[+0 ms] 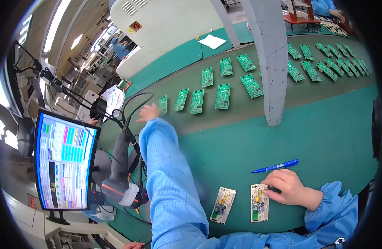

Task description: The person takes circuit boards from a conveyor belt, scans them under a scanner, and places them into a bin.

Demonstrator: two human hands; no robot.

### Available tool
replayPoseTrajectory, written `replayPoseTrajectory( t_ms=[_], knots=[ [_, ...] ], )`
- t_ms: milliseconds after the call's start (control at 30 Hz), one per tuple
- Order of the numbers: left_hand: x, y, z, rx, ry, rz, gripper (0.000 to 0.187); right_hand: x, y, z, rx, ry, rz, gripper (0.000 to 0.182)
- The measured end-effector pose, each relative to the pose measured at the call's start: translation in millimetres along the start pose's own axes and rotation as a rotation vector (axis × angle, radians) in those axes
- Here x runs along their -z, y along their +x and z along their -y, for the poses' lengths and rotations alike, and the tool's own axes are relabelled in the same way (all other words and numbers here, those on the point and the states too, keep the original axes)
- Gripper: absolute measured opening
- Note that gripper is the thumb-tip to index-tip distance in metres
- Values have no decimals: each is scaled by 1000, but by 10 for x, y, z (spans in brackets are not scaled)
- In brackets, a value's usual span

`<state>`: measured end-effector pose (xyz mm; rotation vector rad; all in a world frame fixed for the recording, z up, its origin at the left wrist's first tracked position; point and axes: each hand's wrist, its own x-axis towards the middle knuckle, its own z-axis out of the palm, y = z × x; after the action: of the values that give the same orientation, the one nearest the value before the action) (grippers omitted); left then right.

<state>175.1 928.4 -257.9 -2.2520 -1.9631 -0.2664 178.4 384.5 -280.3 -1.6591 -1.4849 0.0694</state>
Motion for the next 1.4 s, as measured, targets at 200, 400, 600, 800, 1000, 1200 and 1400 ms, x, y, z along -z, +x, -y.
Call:
replayPoseTrajectory(
  t_ms=[200,400,600,800,1000,1200,1400],
  knots=[
    [593,-639,-190,-496,-97,39,34,-35,-26,94,25,2,19,17],
    [1167,-2132,419,-636,-594,-17,39,-20,-88,187,-82,153,-81,12],
    [1633,-4399,1759,-265,-996,-29,21,-30,-152,158,-78,154,-26,5],
    [1040,-4791,3317,-119,-420,-451,20,-87,-146,169,80,64,-33,2],
    [959,-4741,3555,-307,48,-275,38,-17,-416,938,271,-44,-168,7],
    [937,-4700,3554,-377,-22,-506,38,-415,-953,1521,425,0,19,17],
    [936,-4813,3373,-221,100,-139,13,-1200,-906,1657,252,217,216,25]
  ],
)
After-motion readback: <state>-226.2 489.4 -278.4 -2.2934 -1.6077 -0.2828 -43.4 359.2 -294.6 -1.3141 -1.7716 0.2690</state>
